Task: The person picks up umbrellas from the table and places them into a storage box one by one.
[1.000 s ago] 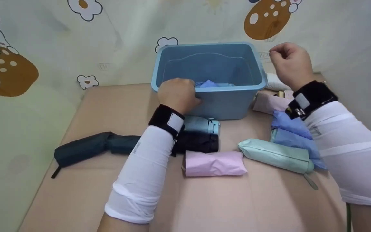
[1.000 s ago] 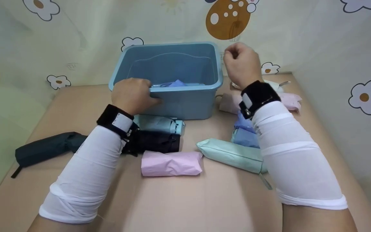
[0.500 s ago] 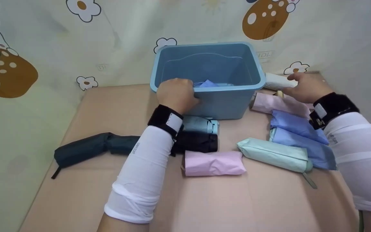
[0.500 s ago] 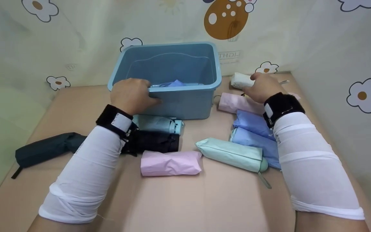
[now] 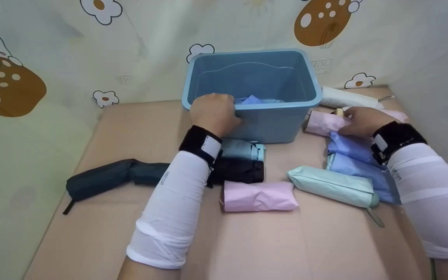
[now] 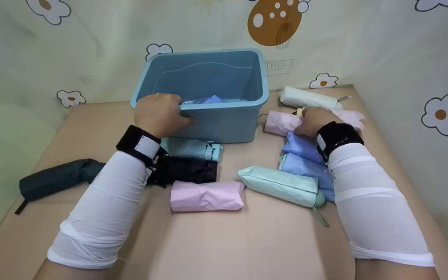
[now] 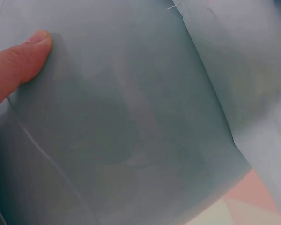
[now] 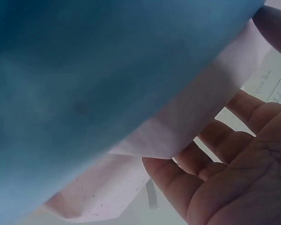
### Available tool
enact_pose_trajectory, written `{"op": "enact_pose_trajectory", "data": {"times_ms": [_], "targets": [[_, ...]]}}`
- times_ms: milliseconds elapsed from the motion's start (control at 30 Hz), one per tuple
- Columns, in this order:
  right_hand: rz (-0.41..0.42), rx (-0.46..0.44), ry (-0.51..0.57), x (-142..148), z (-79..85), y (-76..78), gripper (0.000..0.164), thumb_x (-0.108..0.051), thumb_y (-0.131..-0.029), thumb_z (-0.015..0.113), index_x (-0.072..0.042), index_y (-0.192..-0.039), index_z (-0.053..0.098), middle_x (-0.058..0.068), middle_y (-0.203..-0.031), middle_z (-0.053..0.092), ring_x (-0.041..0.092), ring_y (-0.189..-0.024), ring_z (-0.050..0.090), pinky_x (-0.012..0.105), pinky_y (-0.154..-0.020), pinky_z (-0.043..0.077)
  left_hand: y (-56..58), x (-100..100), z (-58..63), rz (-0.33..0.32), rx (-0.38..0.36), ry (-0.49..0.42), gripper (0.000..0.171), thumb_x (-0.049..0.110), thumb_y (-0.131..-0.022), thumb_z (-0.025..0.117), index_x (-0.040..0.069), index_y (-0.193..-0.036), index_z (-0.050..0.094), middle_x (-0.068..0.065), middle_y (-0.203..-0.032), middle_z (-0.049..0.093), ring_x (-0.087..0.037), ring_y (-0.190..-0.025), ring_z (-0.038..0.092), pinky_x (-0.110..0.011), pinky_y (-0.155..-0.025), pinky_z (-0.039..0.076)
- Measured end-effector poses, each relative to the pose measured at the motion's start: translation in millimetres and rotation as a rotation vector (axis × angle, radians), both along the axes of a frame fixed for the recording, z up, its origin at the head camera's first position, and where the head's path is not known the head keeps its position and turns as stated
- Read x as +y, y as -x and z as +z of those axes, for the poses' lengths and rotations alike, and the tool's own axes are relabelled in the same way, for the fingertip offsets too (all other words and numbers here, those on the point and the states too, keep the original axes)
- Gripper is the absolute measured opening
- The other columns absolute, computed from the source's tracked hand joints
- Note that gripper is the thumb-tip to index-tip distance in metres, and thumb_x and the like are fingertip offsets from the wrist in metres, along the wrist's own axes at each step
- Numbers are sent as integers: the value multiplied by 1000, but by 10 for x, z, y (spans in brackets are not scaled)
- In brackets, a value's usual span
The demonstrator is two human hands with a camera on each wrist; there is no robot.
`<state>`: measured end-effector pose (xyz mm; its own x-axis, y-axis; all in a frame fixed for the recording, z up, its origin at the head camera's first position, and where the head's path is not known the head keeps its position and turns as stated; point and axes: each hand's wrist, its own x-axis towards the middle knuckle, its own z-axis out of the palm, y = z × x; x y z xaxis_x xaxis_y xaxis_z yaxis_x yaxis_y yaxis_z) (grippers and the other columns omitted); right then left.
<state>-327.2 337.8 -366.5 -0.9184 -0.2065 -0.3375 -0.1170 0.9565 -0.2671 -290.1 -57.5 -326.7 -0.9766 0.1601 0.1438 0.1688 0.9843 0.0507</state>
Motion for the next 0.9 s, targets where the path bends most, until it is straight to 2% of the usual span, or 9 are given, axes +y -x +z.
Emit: {"op": "enact_pose_trajectory", "data": {"times_ms": [200,367,500,600,833,900], "targets": [[-12,12,-7,-24,-23,5,80,-38,-93,72,14,-147,45,39,-144,54,56,-130,53,70,-112,36,-9,-2,1,0,8,-3,39,53,-85,80,16,-78,68,-1,-78,70,-20,-71,62,-43,-64,58],[21,60,-47,-29,-28,-7,74,-35,-93,70,15,-143,49,41,-140,56,57,-128,55,69,-111,40,-10,3,3,-4,18,-1,43,53,-86,80,18,-70,60,1,-71,64,-20,-69,59,-42,-61,55],[7,65,-42,-21,-39,-13,71,-34,-93,69,14,-142,50,43,-138,55,57,-128,53,69,-110,40,-11,7,-2,-5,19,9,43,55,-85,80,17,-73,63,0,-74,66,-20,-70,61,-42,-63,56],[-7,66,-33,-15,-52,-15,70,-35,-94,68,13,-141,51,43,-137,56,56,-126,55,69,-109,40,-12,10,1,-6,22,13,43,56,-85,80,17,-75,64,0,-75,67,-21,-71,62,-42,-63,57],[-23,79,-10,4,-91,-19,61,-37,-94,69,12,-128,59,35,-122,66,46,-106,62,64,-98,47,-7,9,4,-3,9,18,41,54,-86,80,17,-76,67,-1,-78,70,-21,-72,62,-43,-65,58],[-27,72,-7,1,-94,-19,60,-37,-95,69,12,-129,58,34,-122,66,45,-105,62,64,-97,47,-7,9,4,-1,7,23,40,54,-87,79,16,-78,68,-1,-80,71,-20,-72,63,-43,-66,58]]}}
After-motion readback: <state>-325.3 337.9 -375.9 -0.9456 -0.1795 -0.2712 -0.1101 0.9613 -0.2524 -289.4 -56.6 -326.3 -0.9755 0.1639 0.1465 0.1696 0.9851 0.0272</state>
